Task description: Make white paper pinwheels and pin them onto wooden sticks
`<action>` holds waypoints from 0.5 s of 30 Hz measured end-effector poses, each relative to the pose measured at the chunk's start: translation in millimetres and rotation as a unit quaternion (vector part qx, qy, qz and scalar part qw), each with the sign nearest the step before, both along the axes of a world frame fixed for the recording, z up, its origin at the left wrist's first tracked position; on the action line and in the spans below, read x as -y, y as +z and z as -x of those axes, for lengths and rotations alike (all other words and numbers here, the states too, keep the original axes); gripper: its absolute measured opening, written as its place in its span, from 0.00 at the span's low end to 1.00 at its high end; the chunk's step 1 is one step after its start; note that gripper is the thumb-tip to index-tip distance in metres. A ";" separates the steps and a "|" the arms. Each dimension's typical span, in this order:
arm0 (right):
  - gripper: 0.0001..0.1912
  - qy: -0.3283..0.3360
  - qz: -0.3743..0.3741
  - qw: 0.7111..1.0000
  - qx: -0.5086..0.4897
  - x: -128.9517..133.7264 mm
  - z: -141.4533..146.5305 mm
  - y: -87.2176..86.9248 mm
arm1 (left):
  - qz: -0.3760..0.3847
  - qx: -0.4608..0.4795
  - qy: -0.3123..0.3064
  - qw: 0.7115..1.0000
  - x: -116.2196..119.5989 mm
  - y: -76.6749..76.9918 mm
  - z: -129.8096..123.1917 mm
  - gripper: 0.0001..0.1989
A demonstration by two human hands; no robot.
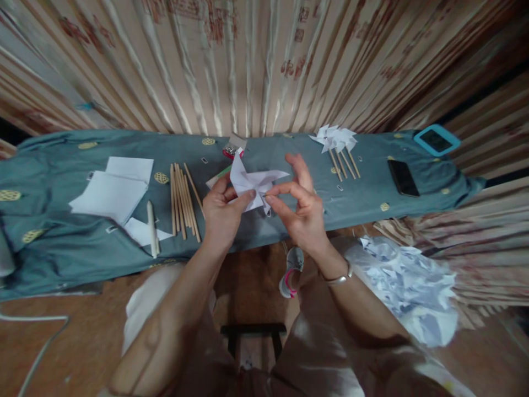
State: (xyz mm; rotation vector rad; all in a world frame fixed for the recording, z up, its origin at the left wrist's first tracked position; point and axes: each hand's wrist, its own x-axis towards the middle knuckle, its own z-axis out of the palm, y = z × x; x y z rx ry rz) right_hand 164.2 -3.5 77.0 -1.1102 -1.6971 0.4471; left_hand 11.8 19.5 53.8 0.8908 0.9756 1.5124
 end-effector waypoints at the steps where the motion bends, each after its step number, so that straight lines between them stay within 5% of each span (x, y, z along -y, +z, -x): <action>1: 0.03 0.002 -0.005 1.000 0.005 -1.4 1.5 -2.8 | 0.006 -0.004 -0.005 1.000 1.4 0.6 -0.5 0.24; 15: 0.04 0.014 0.025 0.999 0.023 -5.1 0.9 -6.3 | 0.000 -0.005 -0.034 0.999 9.9 2.0 -0.5 0.30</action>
